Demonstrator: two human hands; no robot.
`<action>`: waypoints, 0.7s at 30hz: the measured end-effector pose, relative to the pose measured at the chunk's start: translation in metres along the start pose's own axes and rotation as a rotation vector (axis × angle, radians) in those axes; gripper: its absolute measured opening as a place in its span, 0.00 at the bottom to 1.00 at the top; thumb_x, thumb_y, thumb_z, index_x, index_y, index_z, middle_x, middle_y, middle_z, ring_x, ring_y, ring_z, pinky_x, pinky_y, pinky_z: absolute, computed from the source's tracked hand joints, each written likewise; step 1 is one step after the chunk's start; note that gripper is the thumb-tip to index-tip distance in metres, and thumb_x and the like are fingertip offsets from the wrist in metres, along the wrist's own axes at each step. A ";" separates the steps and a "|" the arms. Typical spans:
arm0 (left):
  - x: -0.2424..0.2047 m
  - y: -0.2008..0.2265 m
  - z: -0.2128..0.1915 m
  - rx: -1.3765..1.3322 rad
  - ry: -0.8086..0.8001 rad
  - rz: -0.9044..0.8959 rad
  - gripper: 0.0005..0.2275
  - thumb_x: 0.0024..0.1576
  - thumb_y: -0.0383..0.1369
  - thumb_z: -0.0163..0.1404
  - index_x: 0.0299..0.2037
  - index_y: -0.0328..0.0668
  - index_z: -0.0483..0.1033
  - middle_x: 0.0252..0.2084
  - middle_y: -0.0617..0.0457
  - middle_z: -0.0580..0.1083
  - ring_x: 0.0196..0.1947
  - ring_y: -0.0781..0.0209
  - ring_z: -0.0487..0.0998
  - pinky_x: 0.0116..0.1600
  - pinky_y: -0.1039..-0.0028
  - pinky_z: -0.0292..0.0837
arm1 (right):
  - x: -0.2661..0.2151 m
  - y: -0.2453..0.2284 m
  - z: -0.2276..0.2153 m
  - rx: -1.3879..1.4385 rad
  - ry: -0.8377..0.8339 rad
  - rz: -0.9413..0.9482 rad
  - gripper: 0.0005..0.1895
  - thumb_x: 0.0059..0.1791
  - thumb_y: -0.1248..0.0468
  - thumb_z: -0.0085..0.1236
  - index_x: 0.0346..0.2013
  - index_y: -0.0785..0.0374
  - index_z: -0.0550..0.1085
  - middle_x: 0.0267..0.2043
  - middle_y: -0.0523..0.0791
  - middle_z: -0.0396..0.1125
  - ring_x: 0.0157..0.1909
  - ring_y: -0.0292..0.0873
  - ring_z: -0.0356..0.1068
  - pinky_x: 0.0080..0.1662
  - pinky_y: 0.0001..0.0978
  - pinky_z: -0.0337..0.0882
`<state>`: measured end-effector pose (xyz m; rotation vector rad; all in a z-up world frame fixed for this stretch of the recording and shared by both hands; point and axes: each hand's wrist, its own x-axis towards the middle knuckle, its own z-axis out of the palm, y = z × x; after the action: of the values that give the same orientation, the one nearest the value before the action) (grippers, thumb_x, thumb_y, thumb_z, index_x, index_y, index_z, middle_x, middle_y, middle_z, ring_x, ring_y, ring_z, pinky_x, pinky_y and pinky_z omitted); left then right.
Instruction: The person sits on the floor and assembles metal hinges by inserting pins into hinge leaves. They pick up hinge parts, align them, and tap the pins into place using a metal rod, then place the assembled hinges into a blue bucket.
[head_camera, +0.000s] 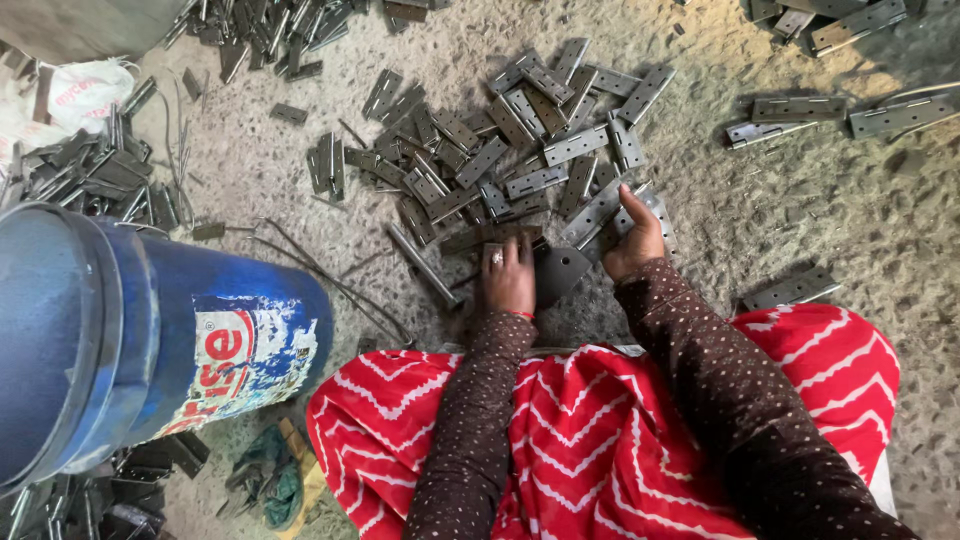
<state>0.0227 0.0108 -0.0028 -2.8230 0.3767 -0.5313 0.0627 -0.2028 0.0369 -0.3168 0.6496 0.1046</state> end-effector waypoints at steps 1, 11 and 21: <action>-0.001 0.000 0.004 -0.021 -0.037 -0.011 0.27 0.54 0.27 0.45 0.68 0.47 0.63 0.57 0.47 0.73 0.50 0.50 0.77 0.59 0.59 0.74 | -0.001 0.000 0.001 -0.010 0.005 -0.003 0.13 0.47 0.57 0.65 0.42 0.58 0.75 0.36 0.42 0.74 0.38 0.39 0.75 0.46 0.35 0.78; -0.009 -0.006 0.018 -0.050 0.014 0.159 0.15 0.57 0.28 0.47 0.55 0.42 0.72 0.50 0.46 0.77 0.45 0.50 0.79 0.52 0.60 0.76 | 0.026 0.010 -0.015 0.045 -0.017 -0.024 0.11 0.48 0.59 0.67 0.40 0.57 0.75 0.37 0.42 0.73 0.37 0.41 0.73 0.44 0.33 0.76; 0.061 -0.023 -0.056 -0.582 -0.333 -0.511 0.18 0.60 0.34 0.54 0.59 0.44 0.67 0.41 0.45 0.81 0.40 0.46 0.82 0.44 0.59 0.77 | 0.008 0.006 -0.001 -0.026 -0.106 0.100 0.14 0.49 0.53 0.65 0.42 0.57 0.77 0.40 0.42 0.75 0.42 0.42 0.74 0.50 0.38 0.77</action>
<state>0.0606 0.0040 0.0737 -3.5016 -0.3234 -0.0119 0.0672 -0.1971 0.0297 -0.3014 0.5592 0.2239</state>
